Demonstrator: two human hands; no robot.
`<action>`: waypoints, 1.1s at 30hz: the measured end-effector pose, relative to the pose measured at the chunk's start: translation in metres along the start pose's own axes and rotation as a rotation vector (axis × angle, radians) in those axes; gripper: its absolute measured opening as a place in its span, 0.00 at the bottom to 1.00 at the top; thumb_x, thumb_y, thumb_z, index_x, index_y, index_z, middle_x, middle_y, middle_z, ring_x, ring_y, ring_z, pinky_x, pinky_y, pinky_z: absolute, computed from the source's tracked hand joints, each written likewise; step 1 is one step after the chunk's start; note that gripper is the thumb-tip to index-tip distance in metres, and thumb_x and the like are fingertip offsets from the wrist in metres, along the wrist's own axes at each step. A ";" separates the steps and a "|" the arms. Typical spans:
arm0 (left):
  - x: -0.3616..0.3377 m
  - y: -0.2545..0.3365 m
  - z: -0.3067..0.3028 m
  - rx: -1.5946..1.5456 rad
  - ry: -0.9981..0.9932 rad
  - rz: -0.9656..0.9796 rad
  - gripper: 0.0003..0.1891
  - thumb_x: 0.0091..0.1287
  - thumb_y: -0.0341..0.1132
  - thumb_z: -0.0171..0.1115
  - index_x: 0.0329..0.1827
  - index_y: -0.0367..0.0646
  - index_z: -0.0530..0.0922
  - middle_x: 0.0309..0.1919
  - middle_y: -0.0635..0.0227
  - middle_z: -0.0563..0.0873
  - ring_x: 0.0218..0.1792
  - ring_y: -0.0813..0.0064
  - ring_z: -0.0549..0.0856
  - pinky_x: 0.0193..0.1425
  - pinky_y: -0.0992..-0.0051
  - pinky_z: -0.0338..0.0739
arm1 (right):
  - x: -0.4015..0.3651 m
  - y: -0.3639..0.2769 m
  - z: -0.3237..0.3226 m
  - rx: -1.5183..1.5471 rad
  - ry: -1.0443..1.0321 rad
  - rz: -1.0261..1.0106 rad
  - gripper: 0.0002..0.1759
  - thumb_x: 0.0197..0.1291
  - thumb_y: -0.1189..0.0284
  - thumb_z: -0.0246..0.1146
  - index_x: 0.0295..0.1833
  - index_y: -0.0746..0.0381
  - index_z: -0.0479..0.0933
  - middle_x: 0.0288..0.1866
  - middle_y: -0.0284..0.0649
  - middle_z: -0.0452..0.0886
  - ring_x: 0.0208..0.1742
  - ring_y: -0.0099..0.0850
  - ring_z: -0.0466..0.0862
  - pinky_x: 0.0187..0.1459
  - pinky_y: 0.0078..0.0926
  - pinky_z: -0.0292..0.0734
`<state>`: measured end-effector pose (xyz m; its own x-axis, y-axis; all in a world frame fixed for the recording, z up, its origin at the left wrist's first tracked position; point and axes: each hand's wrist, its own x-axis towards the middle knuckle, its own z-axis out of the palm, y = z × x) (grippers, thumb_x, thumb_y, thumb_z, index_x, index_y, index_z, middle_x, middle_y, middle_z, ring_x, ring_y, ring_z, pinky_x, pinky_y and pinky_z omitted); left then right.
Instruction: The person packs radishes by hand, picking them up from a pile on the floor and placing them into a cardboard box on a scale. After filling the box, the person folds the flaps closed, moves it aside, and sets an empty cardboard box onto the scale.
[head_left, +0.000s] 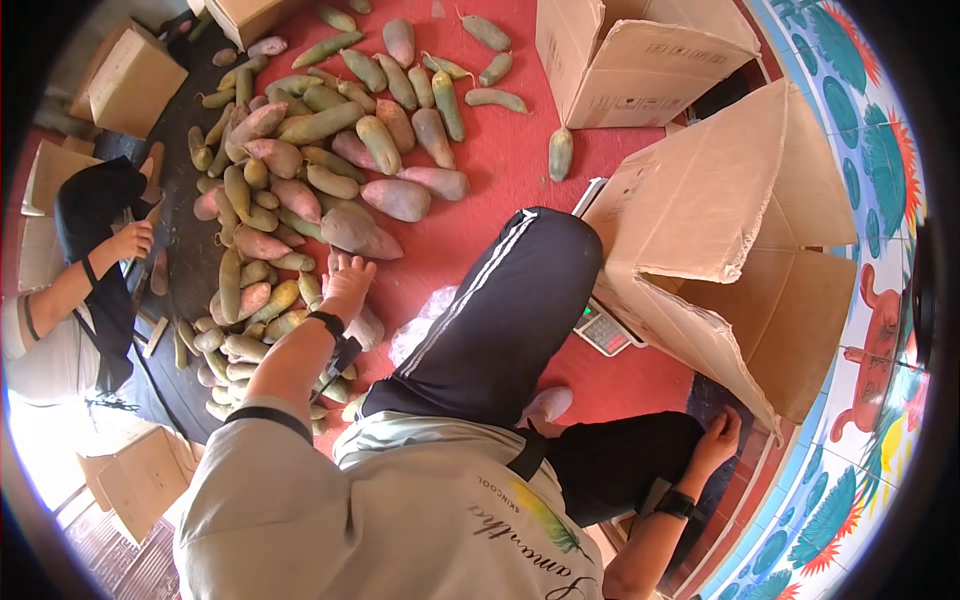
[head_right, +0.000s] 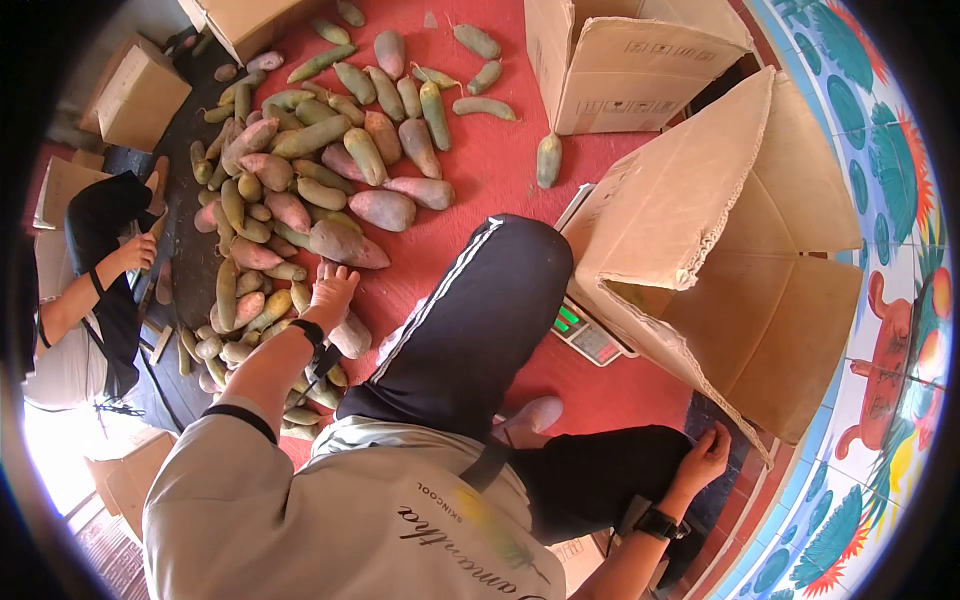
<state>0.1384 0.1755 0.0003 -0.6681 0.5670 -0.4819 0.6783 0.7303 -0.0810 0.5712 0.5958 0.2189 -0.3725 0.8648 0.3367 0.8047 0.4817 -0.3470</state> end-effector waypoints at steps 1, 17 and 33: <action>-0.003 -0.003 -0.007 0.009 0.009 -0.002 0.29 0.44 0.29 0.66 0.52 0.48 0.66 0.49 0.56 0.70 0.53 0.53 0.72 0.50 0.58 0.75 | -0.001 -0.001 0.001 0.010 0.007 0.005 0.09 0.60 0.75 0.52 0.43 0.65 0.75 0.24 0.38 0.75 0.24 0.25 0.75 0.28 0.23 0.71; -0.066 0.012 -0.126 -2.067 0.197 -0.281 0.30 0.59 0.41 0.61 0.64 0.49 0.61 0.59 0.62 0.68 0.54 0.61 0.74 0.45 0.61 0.78 | -0.005 -0.010 0.003 0.194 0.073 0.085 0.10 0.57 0.76 0.54 0.45 0.65 0.74 0.29 0.42 0.77 0.28 0.31 0.78 0.33 0.27 0.73; -0.091 0.148 -0.396 -2.001 0.205 0.957 0.25 0.58 0.35 0.63 0.58 0.38 0.66 0.53 0.60 0.74 0.54 0.61 0.75 0.54 0.59 0.73 | -0.005 -0.029 0.002 0.152 0.136 0.057 0.15 0.57 0.74 0.56 0.51 0.63 0.72 0.37 0.49 0.80 0.38 0.43 0.81 0.39 0.35 0.75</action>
<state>0.1786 0.3824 0.3778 -0.5324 0.8067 0.2566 -0.2872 -0.4573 0.8417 0.5491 0.5778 0.2250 -0.2541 0.8694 0.4238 0.7398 0.4570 -0.4938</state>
